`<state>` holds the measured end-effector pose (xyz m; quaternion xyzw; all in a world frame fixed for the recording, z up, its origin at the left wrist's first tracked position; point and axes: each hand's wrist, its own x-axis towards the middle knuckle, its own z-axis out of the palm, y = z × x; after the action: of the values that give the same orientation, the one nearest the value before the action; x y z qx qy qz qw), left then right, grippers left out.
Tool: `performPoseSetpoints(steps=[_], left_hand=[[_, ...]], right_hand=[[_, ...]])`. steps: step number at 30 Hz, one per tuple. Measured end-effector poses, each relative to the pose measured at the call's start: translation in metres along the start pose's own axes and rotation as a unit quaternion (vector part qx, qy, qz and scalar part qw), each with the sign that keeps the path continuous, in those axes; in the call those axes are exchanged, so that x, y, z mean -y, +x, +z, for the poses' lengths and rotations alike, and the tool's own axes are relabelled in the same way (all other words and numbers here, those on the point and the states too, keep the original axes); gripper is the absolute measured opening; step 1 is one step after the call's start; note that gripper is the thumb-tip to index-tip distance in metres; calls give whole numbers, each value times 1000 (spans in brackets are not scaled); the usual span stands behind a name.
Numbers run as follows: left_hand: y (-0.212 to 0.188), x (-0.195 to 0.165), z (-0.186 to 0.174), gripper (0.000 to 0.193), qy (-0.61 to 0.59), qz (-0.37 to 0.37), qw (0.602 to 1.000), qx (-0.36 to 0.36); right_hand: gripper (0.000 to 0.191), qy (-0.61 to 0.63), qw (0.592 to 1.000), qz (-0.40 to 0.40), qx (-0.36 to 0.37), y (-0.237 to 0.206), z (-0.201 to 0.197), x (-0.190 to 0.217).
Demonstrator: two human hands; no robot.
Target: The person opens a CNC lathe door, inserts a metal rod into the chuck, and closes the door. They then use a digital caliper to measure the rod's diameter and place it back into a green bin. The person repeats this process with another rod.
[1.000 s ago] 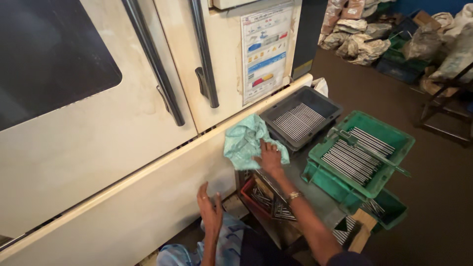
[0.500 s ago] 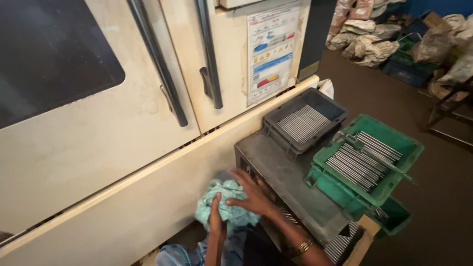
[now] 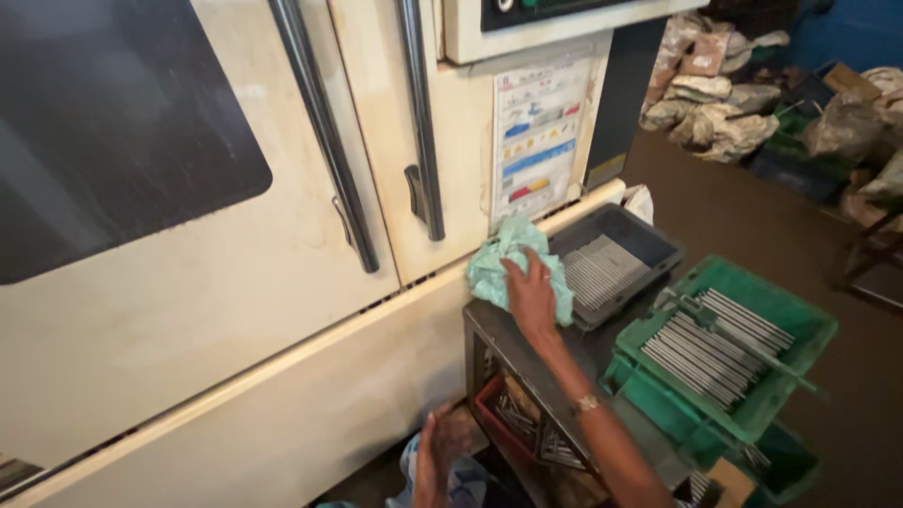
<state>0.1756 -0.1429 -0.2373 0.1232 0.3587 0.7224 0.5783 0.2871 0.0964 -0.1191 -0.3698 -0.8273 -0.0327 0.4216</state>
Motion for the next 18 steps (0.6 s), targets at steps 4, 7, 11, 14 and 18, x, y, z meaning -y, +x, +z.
performPoseSetpoints(steps=[4,7,11,14,18], left_hand=[[4,-3,16,72,-56,-109,991,50],[6,-9,26,73,-119,-115,974,155],[-3,-3,24,70,-84,-84,992,41],[-11,4,16,68,-94,-73,993,15],[-16,13,-3,69,-85,-56,995,5]], right_hand=[[55,-49,986,25,157,-11,28,10],[58,-52,980,29,189,-9,38,10],[60,-27,964,15,265,0,27,2],[48,-7,949,4,315,-4,13,-4],[43,34,986,-8,162,-34,-38,-9]])
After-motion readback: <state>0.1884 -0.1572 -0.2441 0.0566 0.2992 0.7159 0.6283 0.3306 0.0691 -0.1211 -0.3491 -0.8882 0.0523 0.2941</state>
